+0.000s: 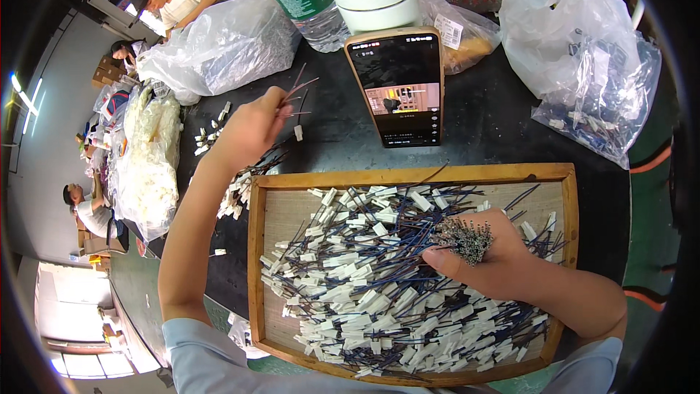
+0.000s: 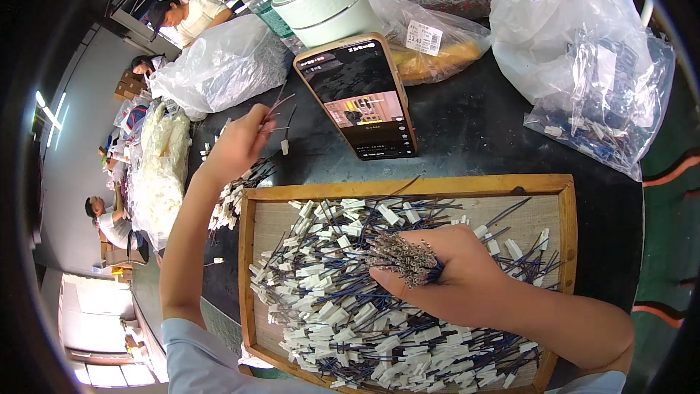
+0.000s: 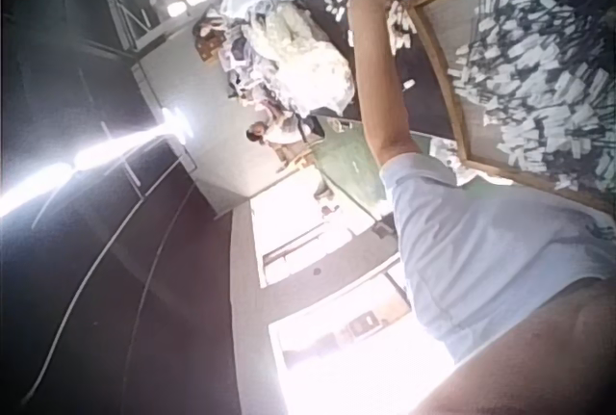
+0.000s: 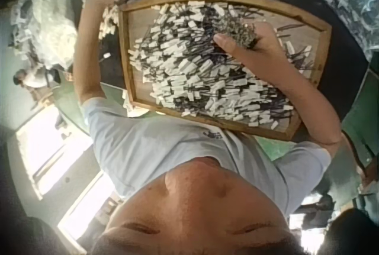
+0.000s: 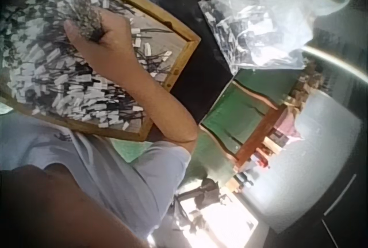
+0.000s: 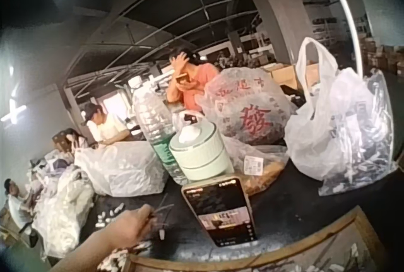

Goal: The person assembles wires into plastic connector housings by hand at a workshop table.

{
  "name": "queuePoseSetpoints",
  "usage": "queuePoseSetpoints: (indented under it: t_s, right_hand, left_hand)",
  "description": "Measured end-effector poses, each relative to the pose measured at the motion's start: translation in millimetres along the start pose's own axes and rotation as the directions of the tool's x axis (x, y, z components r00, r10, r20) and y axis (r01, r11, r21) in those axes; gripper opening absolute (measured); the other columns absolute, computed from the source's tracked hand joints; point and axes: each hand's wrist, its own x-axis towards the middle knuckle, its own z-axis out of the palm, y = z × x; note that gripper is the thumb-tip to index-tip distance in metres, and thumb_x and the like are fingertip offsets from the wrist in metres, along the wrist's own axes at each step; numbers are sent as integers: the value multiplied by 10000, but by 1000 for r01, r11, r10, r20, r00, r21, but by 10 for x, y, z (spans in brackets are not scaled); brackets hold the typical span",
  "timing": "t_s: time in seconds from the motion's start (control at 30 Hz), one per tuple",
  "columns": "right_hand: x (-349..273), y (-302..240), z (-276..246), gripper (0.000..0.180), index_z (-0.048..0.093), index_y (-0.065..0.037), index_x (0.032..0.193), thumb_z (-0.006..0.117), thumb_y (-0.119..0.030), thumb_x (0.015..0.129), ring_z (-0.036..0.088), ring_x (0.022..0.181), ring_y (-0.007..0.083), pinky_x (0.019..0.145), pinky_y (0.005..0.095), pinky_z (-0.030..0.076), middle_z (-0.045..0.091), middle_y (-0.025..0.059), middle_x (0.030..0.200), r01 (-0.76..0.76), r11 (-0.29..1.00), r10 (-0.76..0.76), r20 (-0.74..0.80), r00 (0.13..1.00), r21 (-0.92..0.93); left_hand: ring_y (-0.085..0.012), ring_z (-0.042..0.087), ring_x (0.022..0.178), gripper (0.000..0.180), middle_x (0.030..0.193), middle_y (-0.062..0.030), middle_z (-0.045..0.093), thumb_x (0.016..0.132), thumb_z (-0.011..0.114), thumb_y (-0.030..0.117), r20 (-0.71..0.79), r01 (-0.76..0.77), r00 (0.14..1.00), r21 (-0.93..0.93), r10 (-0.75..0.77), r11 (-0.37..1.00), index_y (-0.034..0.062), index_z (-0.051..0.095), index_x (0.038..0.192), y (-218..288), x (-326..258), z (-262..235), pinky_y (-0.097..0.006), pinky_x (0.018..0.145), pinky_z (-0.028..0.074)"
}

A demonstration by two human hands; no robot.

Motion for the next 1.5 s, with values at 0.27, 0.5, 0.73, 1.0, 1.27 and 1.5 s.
queuePoseSetpoints:
  t_s: [0.27,0.5,0.73,1.0,1.27,1.5]
  right_hand:
    - [13,-16,7,141,620,-3,828,652,-138,855,462,597,36,534,239,397,582,10,644,18,1000,-18,-8,1000,2]
    - [15,-2,3,136,622,-3,832,651,-134,855,466,603,35,541,234,401,589,12,660,1,1000,-1,17,1000,19]
    - [5,9,9,140,627,-2,853,654,-140,853,470,611,35,544,235,404,595,17,670,-5,1000,5,-5,1000,27]
    - [14,8,13,145,619,-2,823,657,-140,849,464,599,44,541,242,404,584,19,648,22,1000,-22,-1,1000,7]
    - [11,18,15,182,587,-2,737,660,-133,840,461,567,60,510,253,380,557,21,616,48,999,-48,-21,999,10]
    - [22,-41,44,177,598,7,735,665,-123,833,466,585,55,516,248,379,556,17,637,10,1000,-11,-58,998,-15]
  left_hand:
    - [-405,567,719,191,729,-201,585,921,500,203,185,122,966,285,-179,951,15,477,897,120,-66,129,-472,612,421]
    - [-406,573,725,221,724,-201,589,880,556,214,215,123,957,306,-195,944,9,475,870,181,-3,184,-484,635,434]
    - [-408,577,719,204,708,-200,584,802,597,150,215,80,966,267,-141,960,11,460,861,237,51,268,-484,642,442]
    - [-373,607,650,231,658,-176,592,842,557,205,-11,113,994,141,-113,983,-2,461,875,102,-10,188,-447,586,482]
    - [-77,316,337,167,698,-94,588,929,371,192,-45,-116,829,-989,-557,-94,84,499,930,-481,-318,-151,-204,291,229]
    - [-112,478,518,191,926,-106,638,973,388,266,60,-101,663,-980,-746,-169,130,511,920,-442,-580,-262,-217,399,371]
